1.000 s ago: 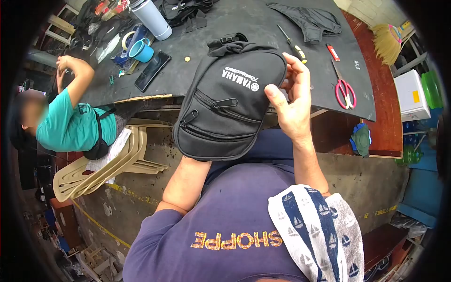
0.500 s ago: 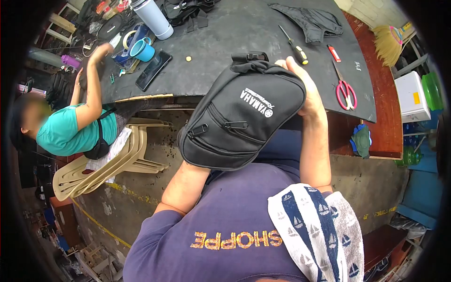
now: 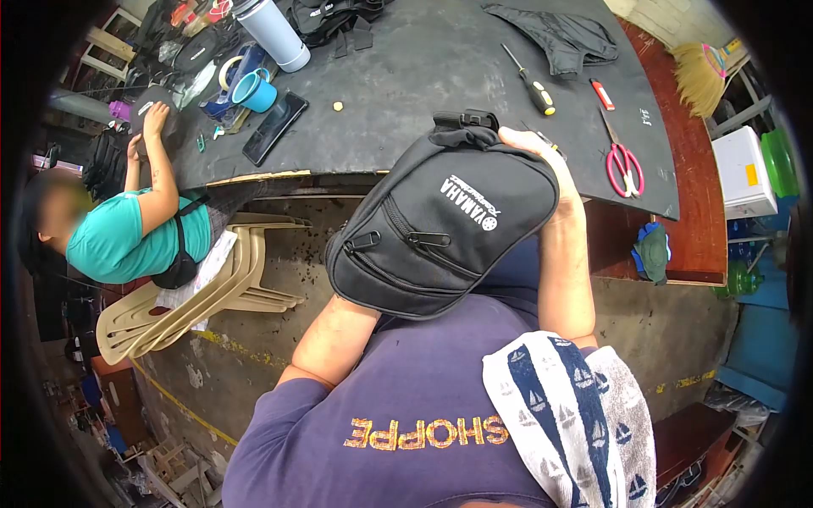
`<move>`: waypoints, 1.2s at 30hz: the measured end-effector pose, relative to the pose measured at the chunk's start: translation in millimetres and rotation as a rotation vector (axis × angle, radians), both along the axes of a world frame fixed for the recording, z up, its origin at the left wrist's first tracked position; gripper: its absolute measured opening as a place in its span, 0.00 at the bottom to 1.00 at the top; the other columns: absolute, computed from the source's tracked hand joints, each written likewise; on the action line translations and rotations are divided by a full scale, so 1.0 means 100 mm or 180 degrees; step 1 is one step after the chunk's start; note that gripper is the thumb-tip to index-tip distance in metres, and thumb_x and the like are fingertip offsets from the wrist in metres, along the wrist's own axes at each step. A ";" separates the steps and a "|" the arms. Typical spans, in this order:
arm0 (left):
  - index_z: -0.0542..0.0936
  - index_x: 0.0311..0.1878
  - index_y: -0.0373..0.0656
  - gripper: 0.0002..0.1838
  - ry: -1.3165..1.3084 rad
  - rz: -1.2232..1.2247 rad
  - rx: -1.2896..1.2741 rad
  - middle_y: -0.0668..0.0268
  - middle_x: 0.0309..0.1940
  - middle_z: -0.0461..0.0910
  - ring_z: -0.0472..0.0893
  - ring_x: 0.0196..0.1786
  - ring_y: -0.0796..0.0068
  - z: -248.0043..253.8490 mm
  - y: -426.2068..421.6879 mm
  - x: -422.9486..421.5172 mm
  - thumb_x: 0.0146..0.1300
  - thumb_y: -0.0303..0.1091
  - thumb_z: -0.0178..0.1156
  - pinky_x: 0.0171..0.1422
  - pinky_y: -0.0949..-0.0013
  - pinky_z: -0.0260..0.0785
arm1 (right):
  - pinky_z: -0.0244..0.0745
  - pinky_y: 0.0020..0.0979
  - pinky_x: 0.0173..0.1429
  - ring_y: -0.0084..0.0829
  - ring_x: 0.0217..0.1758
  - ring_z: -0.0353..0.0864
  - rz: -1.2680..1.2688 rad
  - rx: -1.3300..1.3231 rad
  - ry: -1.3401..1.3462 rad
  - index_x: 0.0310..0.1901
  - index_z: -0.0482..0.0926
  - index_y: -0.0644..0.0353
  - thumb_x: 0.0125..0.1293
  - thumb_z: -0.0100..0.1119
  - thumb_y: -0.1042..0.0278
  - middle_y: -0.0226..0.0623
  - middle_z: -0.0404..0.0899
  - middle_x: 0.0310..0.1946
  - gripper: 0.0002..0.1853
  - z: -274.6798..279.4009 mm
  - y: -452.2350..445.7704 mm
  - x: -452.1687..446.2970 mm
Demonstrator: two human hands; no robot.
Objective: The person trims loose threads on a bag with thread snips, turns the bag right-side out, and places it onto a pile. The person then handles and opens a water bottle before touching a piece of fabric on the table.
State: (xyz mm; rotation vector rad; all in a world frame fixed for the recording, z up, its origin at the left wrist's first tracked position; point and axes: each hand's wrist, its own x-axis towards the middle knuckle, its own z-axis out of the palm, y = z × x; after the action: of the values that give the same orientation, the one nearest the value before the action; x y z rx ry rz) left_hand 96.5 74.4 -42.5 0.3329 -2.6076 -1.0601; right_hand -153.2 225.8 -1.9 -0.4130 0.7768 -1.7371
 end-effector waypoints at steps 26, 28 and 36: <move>0.58 0.88 0.42 0.37 -0.0070 -0.0742 0.1418 0.57 0.85 0.64 0.64 0.85 0.62 0.04 0.31 -0.20 0.84 0.48 0.53 0.91 0.59 0.55 | 0.76 0.34 0.48 0.33 0.40 0.80 -0.0891 0.0399 -0.1011 0.53 0.79 0.72 0.79 0.56 0.46 0.39 0.80 0.38 0.28 0.33 0.15 0.73; 0.58 0.88 0.42 0.37 -0.0074 -0.0808 0.1528 0.57 0.85 0.64 0.64 0.85 0.62 0.04 0.35 -0.27 0.84 0.48 0.52 0.91 0.59 0.54 | 0.77 0.33 0.49 0.32 0.41 0.81 -0.0756 0.0214 -0.0859 0.54 0.80 0.72 0.79 0.57 0.48 0.40 0.81 0.39 0.27 0.35 0.18 0.66; 0.57 0.88 0.42 0.37 -0.0109 -0.1040 0.1967 0.58 0.85 0.63 0.63 0.86 0.62 0.03 0.46 -0.64 0.86 0.50 0.50 0.92 0.59 0.53 | 0.83 0.31 0.57 0.30 0.48 0.86 0.0142 -0.0681 0.0294 0.59 0.82 0.70 0.75 0.62 0.53 0.42 0.86 0.48 0.25 0.21 0.05 0.16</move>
State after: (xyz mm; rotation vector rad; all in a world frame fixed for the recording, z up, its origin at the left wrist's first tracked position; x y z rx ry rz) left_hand 32.2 120.9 -39.6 0.0495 -2.3471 -1.9832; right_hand -136.8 231.3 19.3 -0.6546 0.6434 -1.7755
